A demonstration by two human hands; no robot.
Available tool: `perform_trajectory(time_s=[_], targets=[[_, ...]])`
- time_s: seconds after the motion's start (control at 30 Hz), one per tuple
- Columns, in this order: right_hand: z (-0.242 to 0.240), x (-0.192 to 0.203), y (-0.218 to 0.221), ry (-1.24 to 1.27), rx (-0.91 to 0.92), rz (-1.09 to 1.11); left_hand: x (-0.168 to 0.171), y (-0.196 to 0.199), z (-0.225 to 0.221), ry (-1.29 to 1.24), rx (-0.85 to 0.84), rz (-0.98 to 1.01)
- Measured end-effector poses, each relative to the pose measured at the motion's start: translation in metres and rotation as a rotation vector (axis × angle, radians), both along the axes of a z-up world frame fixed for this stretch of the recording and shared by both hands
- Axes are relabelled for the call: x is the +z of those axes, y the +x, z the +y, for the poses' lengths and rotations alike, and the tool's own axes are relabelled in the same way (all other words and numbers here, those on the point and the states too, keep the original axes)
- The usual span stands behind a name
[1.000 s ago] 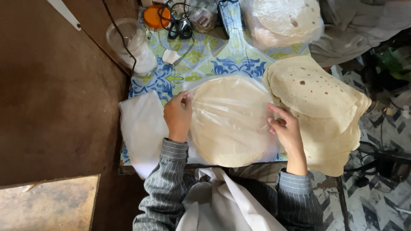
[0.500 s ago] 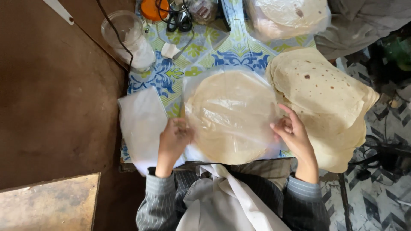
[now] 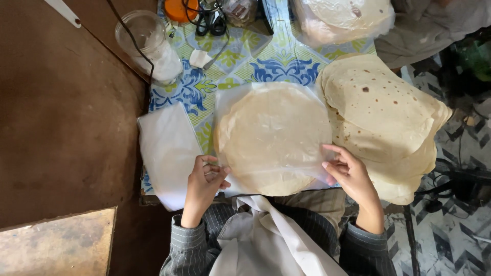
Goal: The person places individual flatbreads onto plastic film or into bags, pressing down by hand to stack them.
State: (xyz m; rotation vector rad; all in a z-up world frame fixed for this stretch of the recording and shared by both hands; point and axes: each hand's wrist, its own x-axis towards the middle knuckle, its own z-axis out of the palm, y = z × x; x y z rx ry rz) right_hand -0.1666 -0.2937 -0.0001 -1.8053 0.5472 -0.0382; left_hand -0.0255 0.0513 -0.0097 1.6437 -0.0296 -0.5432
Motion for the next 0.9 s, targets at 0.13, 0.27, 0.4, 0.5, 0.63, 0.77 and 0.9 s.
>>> perform_trajectory(time_s=[0.13,0.27,0.4,0.5,0.63,0.77,0.9], targets=[[0.003,0.016,-0.003,0.115,0.033,0.017,0.006,-0.003,0.006,-0.125,-0.086,0.091],[-0.006,0.013,-0.012,0.211,-0.018,0.007,0.026,-0.006,0.009,-0.135,-0.103,0.156],[-0.010,0.003,-0.011,0.179,-0.030,0.043,0.015,-0.003,0.012,-0.040,-0.091,0.069],[-0.008,-0.004,-0.011,0.155,0.011,0.055,0.018,-0.003,0.010,0.110,-0.113,-0.011],[-0.006,0.005,-0.005,-0.144,0.064,0.194,0.014,-0.008,0.007,0.397,-0.032,-0.669],[0.010,0.016,0.029,-0.662,0.112,-0.052,0.040,0.002,-0.051,0.428,0.189,-0.961],[0.053,0.015,0.098,-0.730,0.114,-0.439,-0.002,0.027,-0.112,0.397,-0.037,-1.068]])
